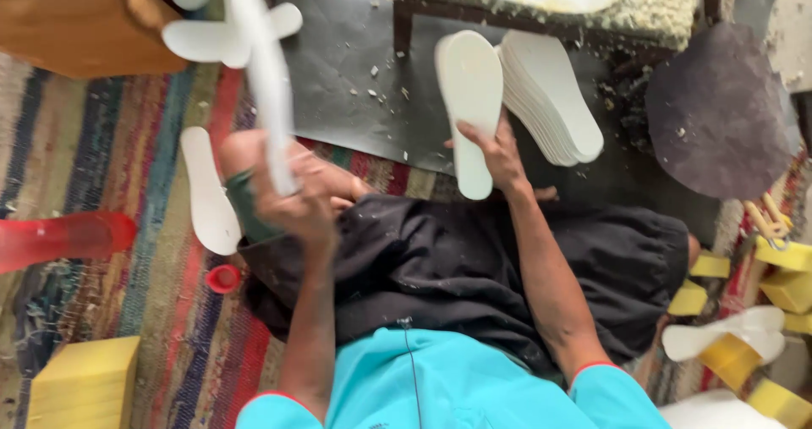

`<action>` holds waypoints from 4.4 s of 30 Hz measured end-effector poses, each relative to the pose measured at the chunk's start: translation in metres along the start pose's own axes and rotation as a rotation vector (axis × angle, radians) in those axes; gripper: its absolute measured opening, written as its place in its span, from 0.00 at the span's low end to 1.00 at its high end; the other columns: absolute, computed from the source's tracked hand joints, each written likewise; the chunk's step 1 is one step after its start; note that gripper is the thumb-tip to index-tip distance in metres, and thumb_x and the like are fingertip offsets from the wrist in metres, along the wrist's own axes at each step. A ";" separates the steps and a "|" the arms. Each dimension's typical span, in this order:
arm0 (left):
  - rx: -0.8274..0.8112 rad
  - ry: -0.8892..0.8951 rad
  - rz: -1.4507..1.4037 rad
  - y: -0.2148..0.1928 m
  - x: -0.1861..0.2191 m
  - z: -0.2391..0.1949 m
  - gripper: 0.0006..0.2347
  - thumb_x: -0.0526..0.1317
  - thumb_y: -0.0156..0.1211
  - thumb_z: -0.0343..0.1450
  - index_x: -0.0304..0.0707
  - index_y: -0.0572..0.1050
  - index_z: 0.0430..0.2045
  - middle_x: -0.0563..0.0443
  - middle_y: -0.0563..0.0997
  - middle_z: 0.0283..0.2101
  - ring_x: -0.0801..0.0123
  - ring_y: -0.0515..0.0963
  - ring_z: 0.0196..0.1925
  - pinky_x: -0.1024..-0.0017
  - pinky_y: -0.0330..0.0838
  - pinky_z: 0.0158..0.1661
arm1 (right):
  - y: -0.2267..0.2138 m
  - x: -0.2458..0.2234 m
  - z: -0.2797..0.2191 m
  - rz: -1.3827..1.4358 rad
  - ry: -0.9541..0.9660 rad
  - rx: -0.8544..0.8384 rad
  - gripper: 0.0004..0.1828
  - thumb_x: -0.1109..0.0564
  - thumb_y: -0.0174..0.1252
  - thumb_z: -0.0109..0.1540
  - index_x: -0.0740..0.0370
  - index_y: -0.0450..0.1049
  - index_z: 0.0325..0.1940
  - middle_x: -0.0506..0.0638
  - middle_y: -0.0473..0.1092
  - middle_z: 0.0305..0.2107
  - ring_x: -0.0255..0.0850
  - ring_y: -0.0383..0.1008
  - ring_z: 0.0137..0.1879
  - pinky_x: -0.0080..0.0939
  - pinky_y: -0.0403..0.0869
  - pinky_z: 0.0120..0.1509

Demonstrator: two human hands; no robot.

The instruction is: The person sorts and stacks white shoe insoles in a production area.

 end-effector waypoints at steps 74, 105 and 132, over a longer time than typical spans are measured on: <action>-1.154 0.332 0.100 0.145 0.010 -0.048 0.35 0.39 0.77 0.58 0.38 0.66 0.61 0.39 0.73 0.57 0.49 0.75 0.58 0.57 0.71 0.58 | -0.017 0.095 0.004 0.519 -0.001 -0.120 0.29 0.49 0.59 0.65 0.67 0.67 0.66 0.58 0.71 0.57 0.45 0.75 0.60 0.46 0.76 0.64; -0.185 -0.151 0.532 0.159 -0.155 -0.018 0.32 0.47 0.62 0.76 0.13 0.58 0.63 0.20 0.56 0.71 0.38 0.53 0.76 0.51 0.52 0.71 | -0.017 0.038 -0.004 0.764 0.086 -0.165 0.35 0.55 0.65 0.63 0.77 0.62 0.69 0.61 0.72 0.52 0.57 0.77 0.59 0.54 0.78 0.55; -0.966 0.217 0.734 0.234 -0.232 -0.043 0.35 0.58 0.56 0.77 0.30 0.55 0.72 0.36 0.50 0.78 0.49 0.49 0.81 0.45 0.44 0.75 | -0.016 0.031 -0.011 0.898 -0.069 -0.271 0.47 0.42 0.71 0.45 0.70 0.68 0.62 0.55 0.67 0.51 0.46 0.75 0.52 0.44 0.76 0.55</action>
Point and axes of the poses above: each hand's wrist, its own z-axis towards the middle knuckle, its own y-axis out of the palm, x = y × z, the point moved 5 cm from there along z, towards the middle knuckle
